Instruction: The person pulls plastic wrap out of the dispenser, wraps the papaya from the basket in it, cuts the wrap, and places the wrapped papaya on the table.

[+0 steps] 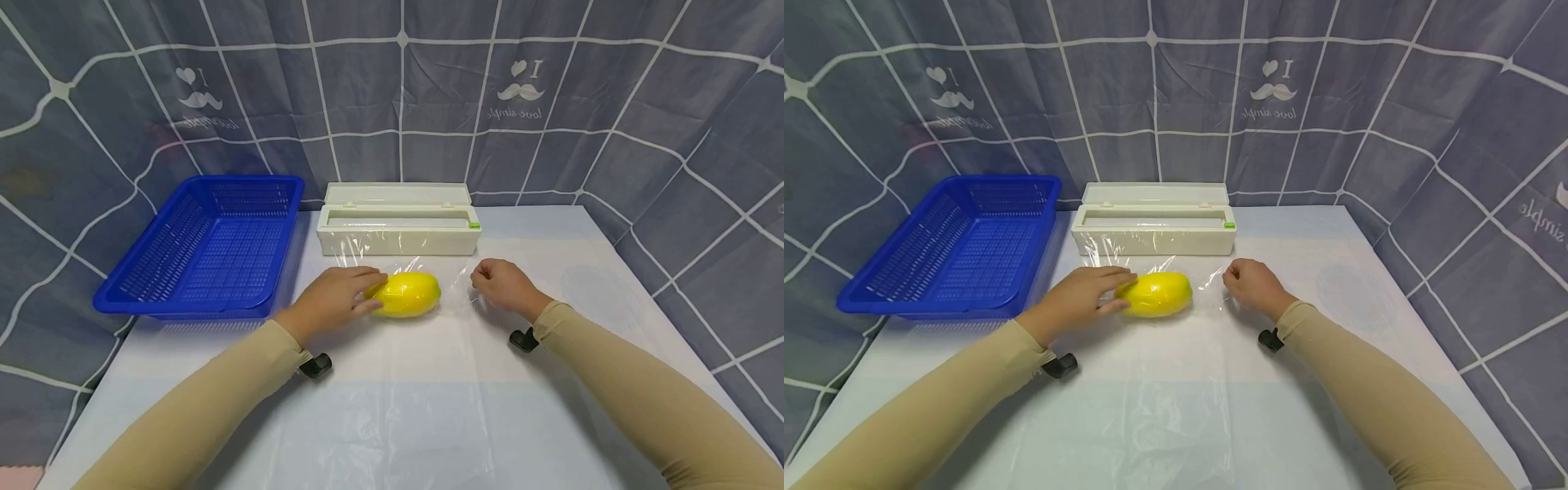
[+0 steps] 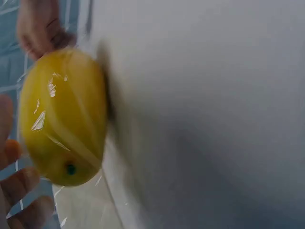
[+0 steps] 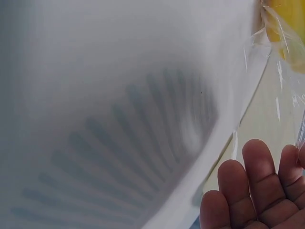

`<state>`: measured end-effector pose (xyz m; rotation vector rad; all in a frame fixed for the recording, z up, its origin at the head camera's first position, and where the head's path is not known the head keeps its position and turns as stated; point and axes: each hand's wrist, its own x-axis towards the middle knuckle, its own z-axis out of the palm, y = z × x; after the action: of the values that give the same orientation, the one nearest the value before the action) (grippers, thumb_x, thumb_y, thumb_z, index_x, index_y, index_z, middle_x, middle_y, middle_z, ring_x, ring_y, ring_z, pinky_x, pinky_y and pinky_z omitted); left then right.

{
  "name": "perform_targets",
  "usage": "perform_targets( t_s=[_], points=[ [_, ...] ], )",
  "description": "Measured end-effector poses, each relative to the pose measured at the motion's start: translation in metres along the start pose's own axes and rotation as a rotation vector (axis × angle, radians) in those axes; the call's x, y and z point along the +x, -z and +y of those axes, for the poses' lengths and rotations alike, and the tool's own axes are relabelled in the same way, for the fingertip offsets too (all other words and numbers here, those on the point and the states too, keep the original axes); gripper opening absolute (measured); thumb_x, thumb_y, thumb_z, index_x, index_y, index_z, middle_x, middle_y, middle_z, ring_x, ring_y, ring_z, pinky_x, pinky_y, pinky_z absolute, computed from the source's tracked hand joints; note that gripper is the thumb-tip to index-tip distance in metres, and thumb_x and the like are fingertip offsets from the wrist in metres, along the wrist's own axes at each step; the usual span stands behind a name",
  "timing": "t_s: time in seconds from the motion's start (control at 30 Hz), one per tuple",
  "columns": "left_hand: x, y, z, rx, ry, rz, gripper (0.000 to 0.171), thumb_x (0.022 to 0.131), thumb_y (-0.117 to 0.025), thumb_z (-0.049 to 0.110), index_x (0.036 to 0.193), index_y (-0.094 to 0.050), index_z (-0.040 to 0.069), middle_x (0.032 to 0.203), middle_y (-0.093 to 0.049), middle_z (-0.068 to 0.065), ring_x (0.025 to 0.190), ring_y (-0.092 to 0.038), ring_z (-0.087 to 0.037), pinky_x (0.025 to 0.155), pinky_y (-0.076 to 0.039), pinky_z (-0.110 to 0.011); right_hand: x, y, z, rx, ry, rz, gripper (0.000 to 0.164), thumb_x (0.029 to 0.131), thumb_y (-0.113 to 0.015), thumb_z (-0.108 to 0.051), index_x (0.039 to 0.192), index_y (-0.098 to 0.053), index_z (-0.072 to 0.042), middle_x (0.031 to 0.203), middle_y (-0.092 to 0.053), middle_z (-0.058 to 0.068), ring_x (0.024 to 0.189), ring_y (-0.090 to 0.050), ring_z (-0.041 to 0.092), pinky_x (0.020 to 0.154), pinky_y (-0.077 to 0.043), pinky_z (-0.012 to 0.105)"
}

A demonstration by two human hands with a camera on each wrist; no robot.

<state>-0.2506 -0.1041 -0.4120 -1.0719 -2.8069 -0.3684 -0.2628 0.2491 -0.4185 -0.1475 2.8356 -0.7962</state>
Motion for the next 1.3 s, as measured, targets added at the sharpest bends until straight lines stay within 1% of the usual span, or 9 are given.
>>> perform_targets(
  t_s=[0.1, 0.33, 0.5, 0.63, 0.83, 0.93, 1.07, 1.17, 1.3],
  points=[
    [-0.002, -0.001, 0.006, 0.042, -0.056, -0.042, 0.057, 0.1, -0.072, 0.042, 0.148, -0.061, 0.015, 0.147, -0.066, -0.006, 0.131, -0.066, -0.029, 0.11, -0.051, -0.052, 0.0, 0.0, 0.0, -0.001, 0.003, 0.0, 0.029, 0.106, -0.048, -0.025, 0.097, -0.069, -0.007, 0.083, -0.066, 0.004, 0.073, -0.055, 0.018, 0.064, -0.044, 0.029],
    [-0.002, -0.005, 0.001, -0.112, 0.063, -0.091, 0.053, 0.103, -0.069, 0.032, 0.152, -0.057, 0.014, 0.149, -0.064, -0.006, 0.137, -0.062, -0.028, 0.117, -0.047, -0.048, 0.0, 0.001, 0.001, -0.009, 0.013, -0.013, 0.029, 0.106, -0.05, -0.024, 0.1, -0.07, -0.005, 0.088, -0.068, 0.006, 0.076, -0.057, 0.019, 0.067, -0.045, 0.03],
    [0.0, -0.007, -0.002, -0.23, 0.123, -0.106, 0.045, 0.105, -0.067, 0.025, 0.148, -0.056, 0.021, 0.144, -0.068, -0.006, 0.13, -0.067, -0.031, 0.112, -0.051, -0.05, -0.001, 0.002, 0.003, -0.008, 0.017, -0.011, 0.029, 0.107, -0.049, -0.025, 0.101, -0.07, -0.006, 0.091, -0.069, 0.007, 0.077, -0.057, 0.019, 0.067, -0.046, 0.03],
    [0.001, -0.009, -0.004, -0.236, 0.125, -0.098, 0.034, 0.106, -0.065, 0.022, 0.14, -0.06, 0.022, 0.137, -0.072, -0.004, 0.12, -0.071, -0.029, 0.107, -0.054, -0.049, 0.0, 0.003, 0.002, -0.004, 0.026, -0.009, 0.029, 0.107, -0.049, -0.023, 0.1, -0.071, -0.006, 0.092, -0.07, 0.008, 0.077, -0.057, 0.019, 0.066, -0.046, 0.03],
    [0.002, -0.009, -0.005, -0.244, 0.138, -0.102, 0.036, 0.107, -0.062, 0.023, 0.143, -0.06, 0.021, 0.14, -0.07, -0.005, 0.124, -0.07, -0.029, 0.109, -0.053, -0.049, -0.005, 0.006, -0.001, 0.005, 0.054, 0.062, 0.029, 0.108, -0.049, -0.023, 0.108, -0.07, -0.003, 0.1, -0.072, 0.012, 0.084, -0.062, 0.025, 0.074, -0.051, 0.037],
    [0.003, -0.008, -0.005, -0.255, 0.14, -0.109, 0.037, 0.107, -0.061, 0.023, 0.145, -0.059, 0.021, 0.14, -0.07, -0.006, 0.124, -0.069, -0.029, 0.109, -0.053, -0.05, -0.014, 0.007, -0.013, -0.003, 0.155, 0.175, 0.028, 0.107, -0.051, -0.019, 0.118, -0.069, 0.0, 0.115, -0.073, 0.018, 0.103, -0.065, 0.034, 0.09, -0.054, 0.048],
    [0.005, -0.006, -0.007, -0.259, 0.141, -0.125, 0.04, 0.108, -0.06, 0.025, 0.147, -0.057, 0.021, 0.142, -0.069, -0.006, 0.126, -0.068, -0.03, 0.11, -0.052, -0.051, -0.029, 0.001, -0.039, -0.151, 0.494, 0.271, 0.028, 0.101, -0.065, -0.016, 0.123, -0.072, 0.001, 0.127, -0.073, 0.018, 0.12, -0.064, 0.039, 0.106, -0.05, 0.055],
    [0.007, -0.004, -0.007, -0.259, 0.152, -0.139, 0.041, 0.108, -0.06, 0.024, 0.149, -0.056, 0.021, 0.144, -0.067, -0.006, 0.128, -0.067, -0.03, 0.112, -0.051, -0.051, -0.032, -0.01, -0.053, -0.316, 0.681, 0.217, 0.043, 0.099, -0.072, -0.027, 0.135, -0.068, -0.004, 0.141, -0.067, 0.014, 0.131, -0.059, 0.038, 0.115, -0.045, 0.055],
    [0.01, -0.005, -0.005, -0.263, 0.154, -0.165, 0.042, 0.108, -0.061, 0.025, 0.15, -0.055, 0.022, 0.146, -0.066, -0.006, 0.13, -0.066, -0.031, 0.113, -0.05, -0.051, -0.026, -0.025, -0.056, -0.443, 0.672, 0.104, 0.071, 0.098, -0.074, -0.043, 0.156, -0.05, -0.01, 0.166, -0.044, 0.012, 0.145, -0.045, 0.038, 0.124, -0.035, 0.055]
  ],
)
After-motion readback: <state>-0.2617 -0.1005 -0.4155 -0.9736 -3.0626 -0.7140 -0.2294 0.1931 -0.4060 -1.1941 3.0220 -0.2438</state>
